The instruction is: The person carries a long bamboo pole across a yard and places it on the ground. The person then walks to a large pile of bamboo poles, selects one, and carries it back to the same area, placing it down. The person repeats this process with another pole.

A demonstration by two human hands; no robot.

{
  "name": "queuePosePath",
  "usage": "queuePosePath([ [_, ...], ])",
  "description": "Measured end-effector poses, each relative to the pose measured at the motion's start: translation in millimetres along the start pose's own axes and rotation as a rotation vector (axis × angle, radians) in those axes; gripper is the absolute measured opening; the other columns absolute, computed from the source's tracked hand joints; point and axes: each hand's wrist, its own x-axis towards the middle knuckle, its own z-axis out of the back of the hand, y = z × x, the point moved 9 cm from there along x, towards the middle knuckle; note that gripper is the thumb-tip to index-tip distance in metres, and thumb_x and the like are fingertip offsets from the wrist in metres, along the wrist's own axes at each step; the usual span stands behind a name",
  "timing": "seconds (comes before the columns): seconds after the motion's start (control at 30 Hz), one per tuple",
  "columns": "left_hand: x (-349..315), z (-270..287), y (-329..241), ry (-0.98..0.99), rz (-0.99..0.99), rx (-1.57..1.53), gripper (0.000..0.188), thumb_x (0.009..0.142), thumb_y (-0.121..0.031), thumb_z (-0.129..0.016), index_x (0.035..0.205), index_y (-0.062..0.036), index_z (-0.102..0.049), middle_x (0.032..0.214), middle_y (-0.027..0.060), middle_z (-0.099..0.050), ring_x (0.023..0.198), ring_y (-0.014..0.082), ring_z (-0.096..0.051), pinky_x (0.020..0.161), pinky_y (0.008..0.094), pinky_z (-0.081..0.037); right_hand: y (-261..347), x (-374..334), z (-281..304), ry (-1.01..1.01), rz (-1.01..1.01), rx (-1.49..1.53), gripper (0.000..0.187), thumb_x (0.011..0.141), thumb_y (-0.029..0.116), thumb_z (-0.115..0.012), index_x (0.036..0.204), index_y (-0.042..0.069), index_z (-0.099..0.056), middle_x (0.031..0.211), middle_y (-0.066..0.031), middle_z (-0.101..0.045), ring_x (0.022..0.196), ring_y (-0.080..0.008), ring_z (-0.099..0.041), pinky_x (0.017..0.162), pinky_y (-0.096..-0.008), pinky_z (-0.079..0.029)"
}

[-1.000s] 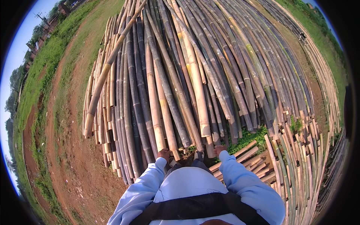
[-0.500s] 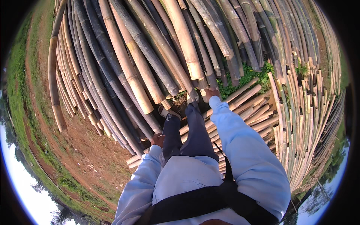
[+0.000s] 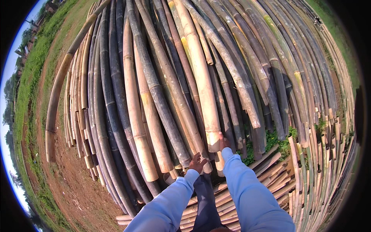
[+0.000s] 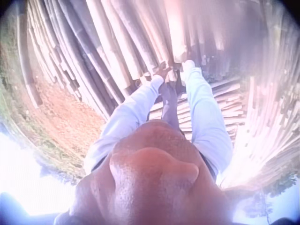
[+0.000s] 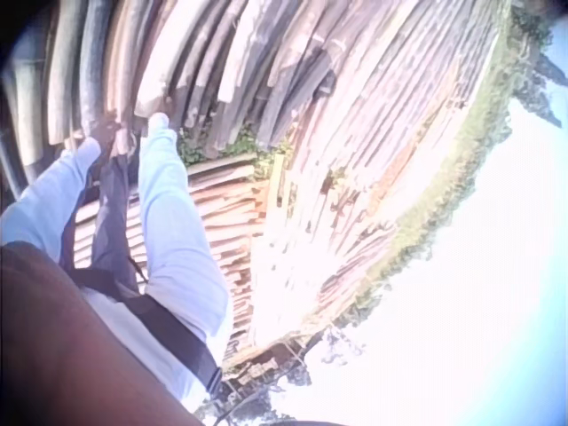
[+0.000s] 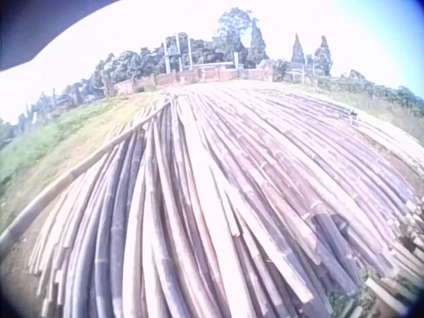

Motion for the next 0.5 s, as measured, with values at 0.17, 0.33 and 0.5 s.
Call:
queuePosePath([
  [0.17, 55, -37, -24, -0.118, 0.083, 0.169, 0.091, 0.07, -0.054, -0.064, 0.134, 0.0008, -0.028, 0.132, 0.0246, -0.037, 0.124, 0.0321, -0.038, 0.101, 0.037, -0.032, 45, -30, 22, -0.106, 0.202, -0.075, 0.081, 0.075, 0.067, -0.042, 0.113, -0.004, -0.053, 0.111, -0.0276, -0.054, 0.106, -0.0375, -0.05, 0.091, -0.0391, -0.037],
  [0.33, 48, -46, -14, -0.032, 0.148, 0.14, 0.092, 0.07, -0.056, -0.062, 0.134, 0.0008, -0.027, 0.132, 0.0239, -0.038, 0.123, 0.0322, -0.038, 0.102, 0.0357, -0.031, 153, -176, 123, -0.603, 1.185, -0.164, 0.053, 0.071, 0.013, -0.07, 0.117, 0.001, -0.048, 0.113, -0.0185, -0.053, 0.103, -0.0331, -0.05, 0.092, -0.0408, -0.037],
  [0.5, 41, -34, -14, -0.007, 0.107, 0.075, 0.089, 0.072, -0.055, -0.061, 0.133, 0.0016, -0.031, 0.124, 0.0213, -0.048, 0.118, 0.0296, -0.045, 0.098, 0.0342, -0.035, 165, -106, 212, -0.708, 0.608, -0.435, 0.059, 0.069, 0.029, -0.07, 0.116, 0.001, -0.05, 0.115, -0.0191, -0.052, 0.104, -0.0322, -0.051, 0.088, -0.0414, -0.039],
])
